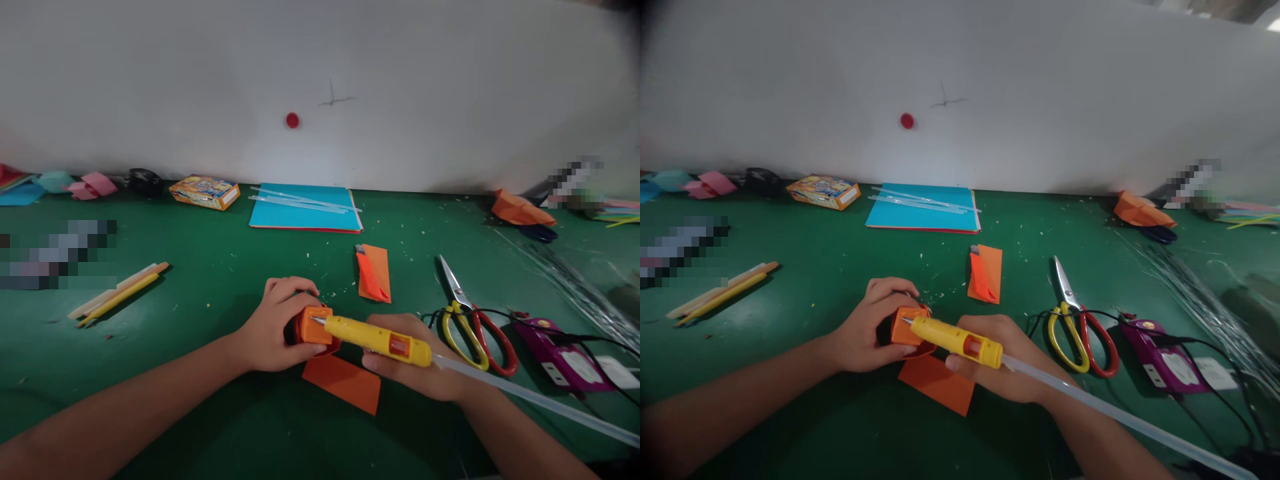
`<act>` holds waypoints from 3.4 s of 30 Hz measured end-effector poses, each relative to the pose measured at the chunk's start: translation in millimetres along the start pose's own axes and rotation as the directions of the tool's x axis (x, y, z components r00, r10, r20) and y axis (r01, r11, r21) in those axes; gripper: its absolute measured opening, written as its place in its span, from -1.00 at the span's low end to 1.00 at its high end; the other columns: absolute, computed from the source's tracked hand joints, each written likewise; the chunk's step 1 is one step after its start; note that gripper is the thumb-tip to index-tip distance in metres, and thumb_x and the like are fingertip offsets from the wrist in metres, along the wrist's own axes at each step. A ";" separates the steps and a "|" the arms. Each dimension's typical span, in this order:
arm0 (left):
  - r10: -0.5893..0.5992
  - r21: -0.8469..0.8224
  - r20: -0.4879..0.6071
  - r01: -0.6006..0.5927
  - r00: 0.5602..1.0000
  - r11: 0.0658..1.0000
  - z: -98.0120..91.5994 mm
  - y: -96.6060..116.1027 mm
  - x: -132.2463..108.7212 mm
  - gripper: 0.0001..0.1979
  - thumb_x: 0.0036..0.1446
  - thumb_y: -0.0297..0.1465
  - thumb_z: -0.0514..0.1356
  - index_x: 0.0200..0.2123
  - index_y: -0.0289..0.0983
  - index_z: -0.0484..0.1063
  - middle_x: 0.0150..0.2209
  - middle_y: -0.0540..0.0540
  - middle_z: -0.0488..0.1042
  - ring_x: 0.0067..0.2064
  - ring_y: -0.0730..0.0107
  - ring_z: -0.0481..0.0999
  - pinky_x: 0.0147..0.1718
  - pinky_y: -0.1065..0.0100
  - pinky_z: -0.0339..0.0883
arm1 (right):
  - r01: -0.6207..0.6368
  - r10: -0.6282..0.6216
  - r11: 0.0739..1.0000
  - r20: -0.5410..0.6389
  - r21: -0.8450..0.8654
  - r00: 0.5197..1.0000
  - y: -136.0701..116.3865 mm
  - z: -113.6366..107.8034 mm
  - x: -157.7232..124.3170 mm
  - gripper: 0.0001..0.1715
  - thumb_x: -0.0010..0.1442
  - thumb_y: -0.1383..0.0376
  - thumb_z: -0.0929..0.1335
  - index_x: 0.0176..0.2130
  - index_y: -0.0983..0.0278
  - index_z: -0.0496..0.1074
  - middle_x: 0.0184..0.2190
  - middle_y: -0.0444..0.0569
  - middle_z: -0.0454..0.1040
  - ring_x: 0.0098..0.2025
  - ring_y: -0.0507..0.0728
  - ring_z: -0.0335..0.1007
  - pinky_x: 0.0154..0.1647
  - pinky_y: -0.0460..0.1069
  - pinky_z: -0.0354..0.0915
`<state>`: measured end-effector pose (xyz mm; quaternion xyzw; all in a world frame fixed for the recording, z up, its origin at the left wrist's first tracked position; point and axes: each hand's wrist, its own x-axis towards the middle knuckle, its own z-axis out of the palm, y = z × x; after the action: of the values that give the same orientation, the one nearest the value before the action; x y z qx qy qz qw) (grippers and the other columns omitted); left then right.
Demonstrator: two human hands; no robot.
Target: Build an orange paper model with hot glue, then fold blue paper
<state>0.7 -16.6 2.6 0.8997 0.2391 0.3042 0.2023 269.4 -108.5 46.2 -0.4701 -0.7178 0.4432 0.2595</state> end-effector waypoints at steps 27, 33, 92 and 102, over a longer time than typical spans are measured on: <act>0.021 -0.002 -0.003 -0.021 1.000 1.000 -0.4 1.1 1.3 -0.56 0.15 -0.06 0.31 0.00 -0.18 0.47 0.06 -0.21 0.43 0.08 0.01 0.43 0.07 0.00 0.16 | 0.218 -0.216 0.975 -0.031 0.052 0.976 1.5 1.0 5.9 -0.71 0.37 0.12 0.40 -0.32 0.24 0.42 -0.30 -0.05 0.40 -0.25 0.13 0.35 -0.25 0.04 0.25; 0.032 -0.004 -0.009 -0.032 0.999 0.999 -0.4 0.9 1.5 -0.56 0.15 -0.06 0.31 0.00 -0.18 0.46 0.06 -0.21 0.43 0.09 0.01 0.43 0.08 0.00 0.15 | 0.198 -0.196 0.979 -0.028 0.052 0.980 1.0 -0.1 6.6 -0.69 0.36 0.14 0.41 -0.37 0.24 0.37 -0.34 -0.10 0.34 -0.32 0.09 0.28 -0.32 0.01 0.17; 0.034 -0.017 0.006 -0.033 0.999 0.999 0.3 -0.2 -0.3 -0.52 0.12 -0.02 0.31 0.00 -0.18 0.47 0.06 -0.20 0.43 0.07 0.01 0.44 0.11 0.03 0.20 | 0.209 -0.209 0.978 0.025 0.015 0.977 5.2 -5.0 4.4 -0.63 0.37 0.11 0.38 -0.38 0.21 0.25 -0.39 -0.13 0.26 -0.35 0.10 0.22 -0.36 0.02 0.11; 0.039 -0.031 0.002 -0.039 0.999 0.999 0.5 -1.5 -0.2 -0.53 0.13 -0.04 0.32 0.01 -0.18 0.45 0.07 -0.20 0.42 0.08 0.02 0.44 0.11 0.03 0.20 | 0.187 -0.187 0.982 0.024 0.025 0.982 7.7 -5.0 3.3 -0.61 0.36 0.09 0.39 -0.39 0.22 0.25 -0.39 -0.14 0.25 -0.35 0.09 0.20 -0.36 0.02 0.09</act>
<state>0.4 -15.6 1.3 0.9013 0.2165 0.3107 0.2105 275.4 -102.3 41.6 -0.3917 -0.7573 0.4310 0.2956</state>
